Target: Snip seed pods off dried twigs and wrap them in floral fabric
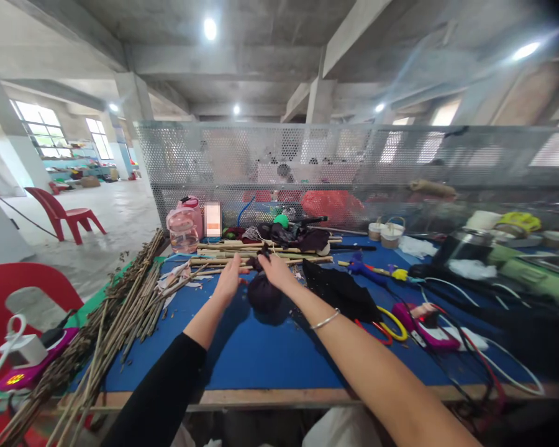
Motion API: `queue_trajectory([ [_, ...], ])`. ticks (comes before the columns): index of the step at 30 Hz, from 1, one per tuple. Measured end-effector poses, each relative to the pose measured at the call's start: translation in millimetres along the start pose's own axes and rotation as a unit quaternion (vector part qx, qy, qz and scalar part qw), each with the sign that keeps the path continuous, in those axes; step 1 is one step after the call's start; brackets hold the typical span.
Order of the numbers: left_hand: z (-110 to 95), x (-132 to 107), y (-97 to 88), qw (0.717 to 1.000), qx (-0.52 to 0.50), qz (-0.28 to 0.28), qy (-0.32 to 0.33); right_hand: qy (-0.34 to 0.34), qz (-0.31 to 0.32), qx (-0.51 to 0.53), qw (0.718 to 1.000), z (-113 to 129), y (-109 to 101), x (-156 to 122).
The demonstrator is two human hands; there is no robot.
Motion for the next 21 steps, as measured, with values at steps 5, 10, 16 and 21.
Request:
queue_trajectory([
  [5, -25.4, -8.3, 32.2, 0.978, -0.033, 0.178, 0.108, -0.102, -0.029, 0.167, 0.98, 5.2, -27.6, 0.8],
  [10, -20.8, -17.6, 59.9, 0.955, -0.035, 0.246, 0.165, -0.136, -0.052, 0.193, 0.97, 15.6, -24.3, -13.3],
  [16, -14.0, -27.7, 58.6, 0.95, -0.024, 0.258, 0.175, -0.136, -0.098, 0.212, 0.963, 22.3, -31.2, -23.3],
  [21, -11.7, -20.0, 45.5, 0.966, 0.047, 0.198, 0.162, -0.131, -0.055, 0.309, 0.94, 23.4, -29.4, -25.0],
])
Point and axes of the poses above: each hand's wrist, its own x-axis towards the middle knuckle, its own y-axis out of the palm, z = x × y, the point moved 9 cm from there along x, towards the middle knuckle, and after that the axes turned 2 degrees about -x, right-handed, at the moved point
